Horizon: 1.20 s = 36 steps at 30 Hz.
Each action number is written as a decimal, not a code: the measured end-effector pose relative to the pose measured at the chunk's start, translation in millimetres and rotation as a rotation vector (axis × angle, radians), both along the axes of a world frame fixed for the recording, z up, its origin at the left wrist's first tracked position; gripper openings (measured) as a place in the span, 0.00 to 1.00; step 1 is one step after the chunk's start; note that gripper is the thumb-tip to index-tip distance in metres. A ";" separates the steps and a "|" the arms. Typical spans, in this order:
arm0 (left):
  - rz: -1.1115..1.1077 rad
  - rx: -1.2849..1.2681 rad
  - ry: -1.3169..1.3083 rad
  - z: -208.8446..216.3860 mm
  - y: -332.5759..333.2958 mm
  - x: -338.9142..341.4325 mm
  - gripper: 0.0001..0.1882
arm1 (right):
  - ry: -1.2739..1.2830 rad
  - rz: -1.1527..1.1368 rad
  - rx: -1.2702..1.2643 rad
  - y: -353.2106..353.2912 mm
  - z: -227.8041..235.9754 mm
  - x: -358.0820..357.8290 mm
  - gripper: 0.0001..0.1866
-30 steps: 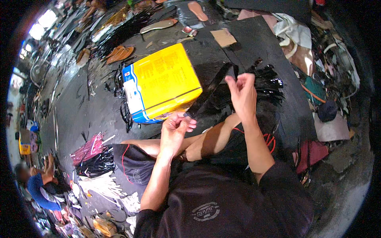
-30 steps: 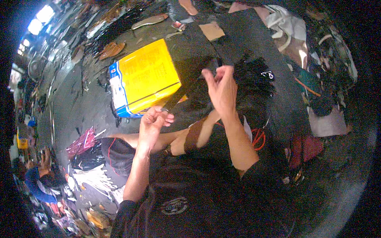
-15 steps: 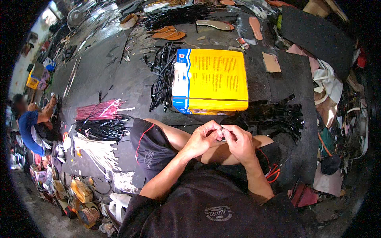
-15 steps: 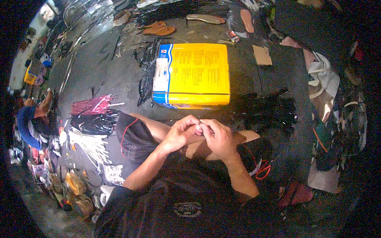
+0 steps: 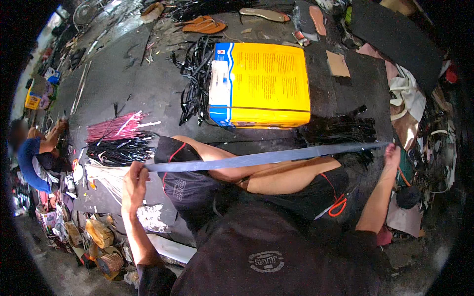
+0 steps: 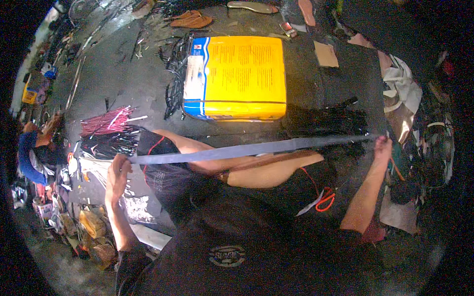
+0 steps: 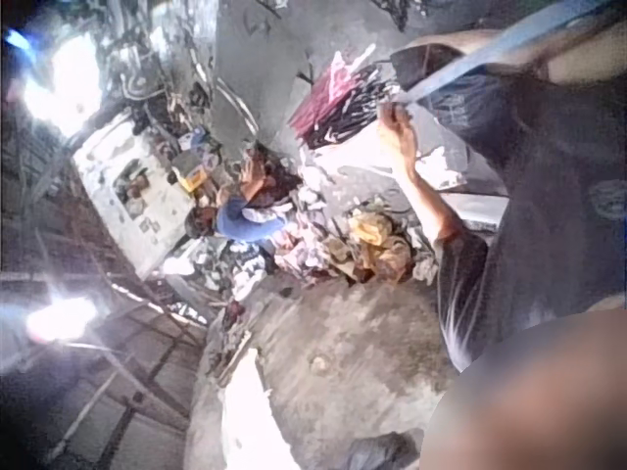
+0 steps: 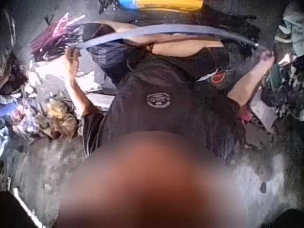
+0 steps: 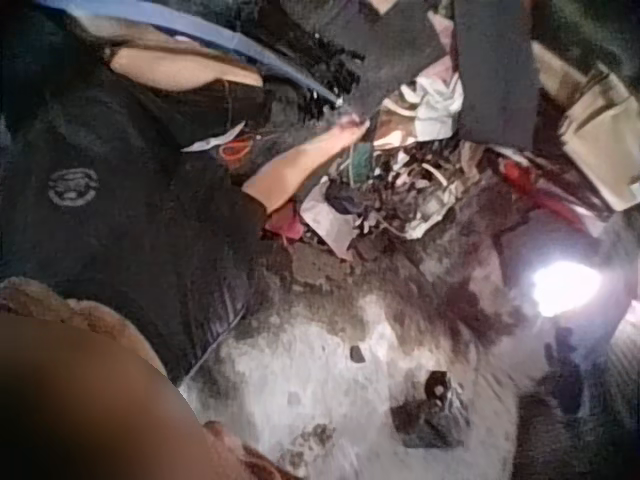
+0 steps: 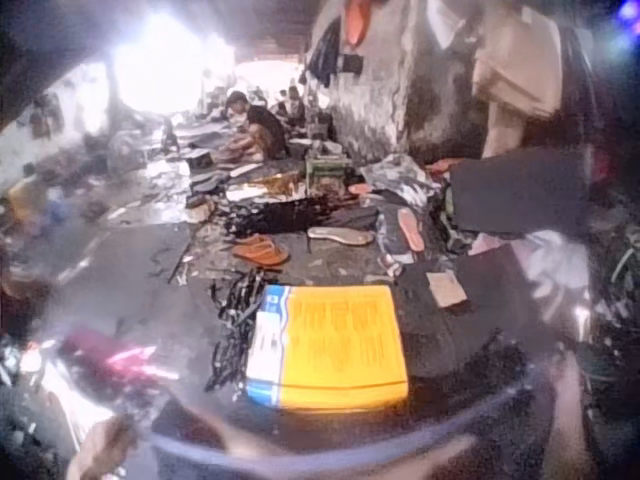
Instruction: The person sits cross-legged on the floor and repeatedly cuts a long black strap into short pieces using scissors. The cut pieces are placed in a pile to the right. Another person works in the background with similar materials.
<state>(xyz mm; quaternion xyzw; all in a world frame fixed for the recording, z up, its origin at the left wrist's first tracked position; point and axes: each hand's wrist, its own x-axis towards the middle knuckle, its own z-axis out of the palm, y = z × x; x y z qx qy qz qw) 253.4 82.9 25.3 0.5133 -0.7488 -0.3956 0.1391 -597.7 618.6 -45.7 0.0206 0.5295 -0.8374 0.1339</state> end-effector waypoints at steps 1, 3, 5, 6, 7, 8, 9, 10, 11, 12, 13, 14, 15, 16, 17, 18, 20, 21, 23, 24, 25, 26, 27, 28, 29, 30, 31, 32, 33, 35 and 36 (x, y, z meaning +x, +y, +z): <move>0.009 0.007 -0.070 -7.0 -0.6 10.6 0.04 | 0.033 -0.017 0.116 38.3 1.8 -21.5 0.07; -0.028 -0.007 -0.149 -22.2 0.2 25.3 0.05 | 0.053 -0.307 0.170 68.7 4.8 -34.1 0.10; 0.022 0.015 -0.178 -34.1 2.5 30.3 0.05 | 0.089 -0.403 0.314 58.8 29.3 -13.5 0.14; -0.003 0.010 -0.240 -34.8 -0.7 29.8 0.14 | 0.120 -0.318 0.417 43.1 45.3 8.2 0.17; 0.013 -0.070 -0.294 -33.4 -2.1 25.5 0.17 | 0.144 -0.253 0.517 23.5 62.4 36.0 0.19; 0.041 -0.131 -0.349 -27.0 -3.7 19.5 0.22 | 0.204 -0.074 0.583 0.0 78.5 68.3 0.19; 0.119 -0.137 -0.444 -16.1 -2.6 11.0 0.26 | 0.256 0.091 0.646 -26.4 94.3 102.3 0.19; 0.095 -0.200 -0.574 -3.5 -7.2 -3.7 0.35 | 0.284 0.236 0.689 -54.7 110.6 136.9 0.17; 0.063 -0.336 -0.335 9.1 -9.4 -24.8 0.33 | 0.334 0.437 0.687 -84.7 125.1 171.7 0.15; 0.068 -0.387 -0.207 19.7 -6.7 -52.1 0.30 | 0.350 0.525 0.740 -115.3 137.6 206.5 0.14; 0.047 -0.346 0.034 27.6 0.6 -85.1 0.26 | 0.386 0.689 0.720 -146.2 148.7 240.7 0.13; -0.058 -0.243 0.270 37.0 15.9 -116.6 0.25 | 0.398 0.796 0.758 -177.0 157.4 273.8 0.12; -0.170 -0.096 0.374 43.0 31.5 -151.6 0.27 | 0.404 0.944 0.737 -207.1 164.5 304.7 0.11; -0.327 0.147 0.531 47.3 50.5 -185.2 0.28 | 0.420 1.029 0.698 -232.7 170.0 335.2 0.10; -0.556 0.083 0.624 46.6 67.0 -222.5 0.33 | 0.433 1.141 0.588 -254.6 175.2 361.0 0.10; -0.721 0.144 0.780 46.2 83.2 -255.6 0.39 | 0.557 1.197 0.515 -273.6 180.1 378.6 0.10; -0.820 0.592 0.810 48.6 107.3 -287.9 0.36 | 1.008 1.118 0.397 -299.4 185.3 391.8 0.11; -0.780 0.677 0.862 48.2 111.0 -298.3 0.25 | 0.834 1.000 0.470 -296.9 191.4 389.1 0.13; -0.819 0.593 0.596 47.1 84.9 -291.9 0.15 | 0.737 0.708 0.444 -298.4 193.3 352.4 0.11; -0.746 0.620 0.552 46.1 72.9 -284.0 0.12 | 0.760 0.625 0.462 -299.8 187.8 327.7 0.12; -0.731 0.646 0.543 44.6 55.6 -274.2 0.12 | 0.676 0.506 0.506 -299.0 178.7 303.6 0.14; -0.693 0.595 0.479 43.1 40.7 -262.3 0.12 | 0.663 0.415 0.599 -293.0 168.9 281.5 0.15; -0.670 0.548 0.455 42.1 25.4 -249.0 0.12 | 0.629 0.402 0.564 -284.4 156.9 262.6 0.15; -0.661 0.445 0.364 40.5 8.9 -240.4 0.12 | 0.594 0.356 0.560 -275.4 142.8 246.4 0.15; -0.684 0.336 0.354 38.8 -8.3 -234.8 0.12 | 0.526 0.281 0.580 -266.4 128.2 232.7 0.15; -0.659 0.401 0.290 39.3 -27.8 -227.8 0.12 | 0.529 0.300 0.531 -257.7 114.3 220.7 0.15; -0.568 0.392 0.228 38.1 -41.4 -223.5 0.12 | 0.500 0.289 0.507 -249.5 101.5 210.6 0.15; -0.567 0.346 0.246 36.4 -56.6 -222.0 0.12 | 0.448 0.255 0.498 -243.4 89.0 202.1 0.15; -0.556 0.294 0.250 33.4 -70.3 -223.4 0.12 | 0.463 0.263 0.513 -239.4 77.2 195.7 0.15; -0.442 0.262 0.342 22.4 -89.2 -233.9 0.12 | 0.456 0.239 0.568 -236.5 59.0 189.6 0.16; -0.382 0.241 0.382 17.7 -95.9 -237.5 0.12 | 0.422 0.223 0.662 -239.8 54.0 188.7 0.18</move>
